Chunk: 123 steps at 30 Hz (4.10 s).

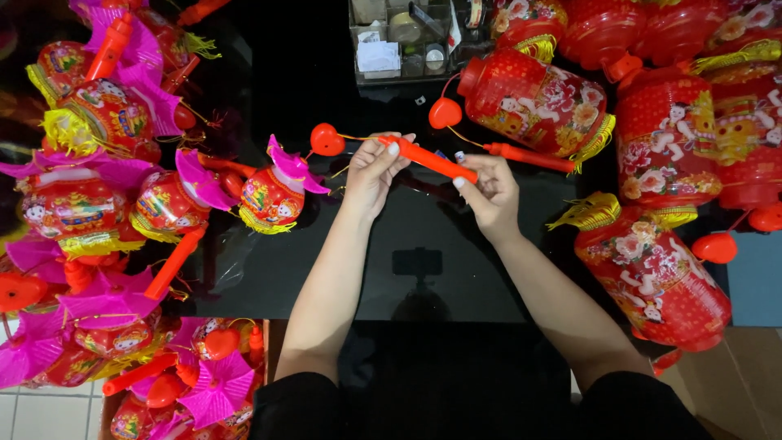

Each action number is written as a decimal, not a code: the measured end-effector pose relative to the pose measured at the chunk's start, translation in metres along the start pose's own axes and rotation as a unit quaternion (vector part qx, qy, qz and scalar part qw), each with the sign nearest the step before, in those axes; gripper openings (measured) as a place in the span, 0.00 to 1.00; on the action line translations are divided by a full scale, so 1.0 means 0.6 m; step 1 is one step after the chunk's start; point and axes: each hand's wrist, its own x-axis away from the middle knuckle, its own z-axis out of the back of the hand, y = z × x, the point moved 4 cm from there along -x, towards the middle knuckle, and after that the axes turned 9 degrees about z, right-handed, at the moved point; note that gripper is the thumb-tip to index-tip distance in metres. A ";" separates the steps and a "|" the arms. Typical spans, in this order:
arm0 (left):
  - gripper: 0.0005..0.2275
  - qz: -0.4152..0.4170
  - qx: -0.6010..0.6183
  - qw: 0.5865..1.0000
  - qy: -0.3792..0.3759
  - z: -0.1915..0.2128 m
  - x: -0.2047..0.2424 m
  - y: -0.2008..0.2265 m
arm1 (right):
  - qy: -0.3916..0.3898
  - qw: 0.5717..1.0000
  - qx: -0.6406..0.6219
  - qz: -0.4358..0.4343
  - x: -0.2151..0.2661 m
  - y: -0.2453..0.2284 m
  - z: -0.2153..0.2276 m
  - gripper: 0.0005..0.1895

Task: Assembling decorative lanterns by attaching plastic handles and sticks.

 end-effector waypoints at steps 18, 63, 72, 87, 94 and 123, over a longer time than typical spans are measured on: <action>0.10 0.023 -0.047 0.996 -0.074 -0.002 0.004 0.002 | -0.067 0.992 0.045 -0.097 -0.010 -0.029 -0.004 0.17; 0.15 0.110 -0.117 0.980 -0.114 -0.053 0.035 -0.020 | -0.083 0.969 0.161 0.171 0.008 -0.056 -0.039 0.10; 0.11 -0.007 -0.059 0.997 0.052 -0.008 0.010 0.012 | -0.195 0.856 0.414 0.240 -0.028 -0.048 -0.028 0.21; 0.07 -0.256 -0.481 0.835 0.070 -0.054 0.049 0.042 | -0.210 0.792 0.519 0.244 0.007 -0.024 -0.037 0.05; 0.08 -0.295 -0.520 0.801 -0.017 -0.084 0.070 0.029 | -0.108 0.964 0.216 0.114 -0.014 -0.125 -0.021 0.09; 0.04 -0.318 -0.559 0.765 -0.019 -0.096 0.089 0.034 | -0.460 0.807 0.339 0.150 -0.131 -0.213 -0.072 0.11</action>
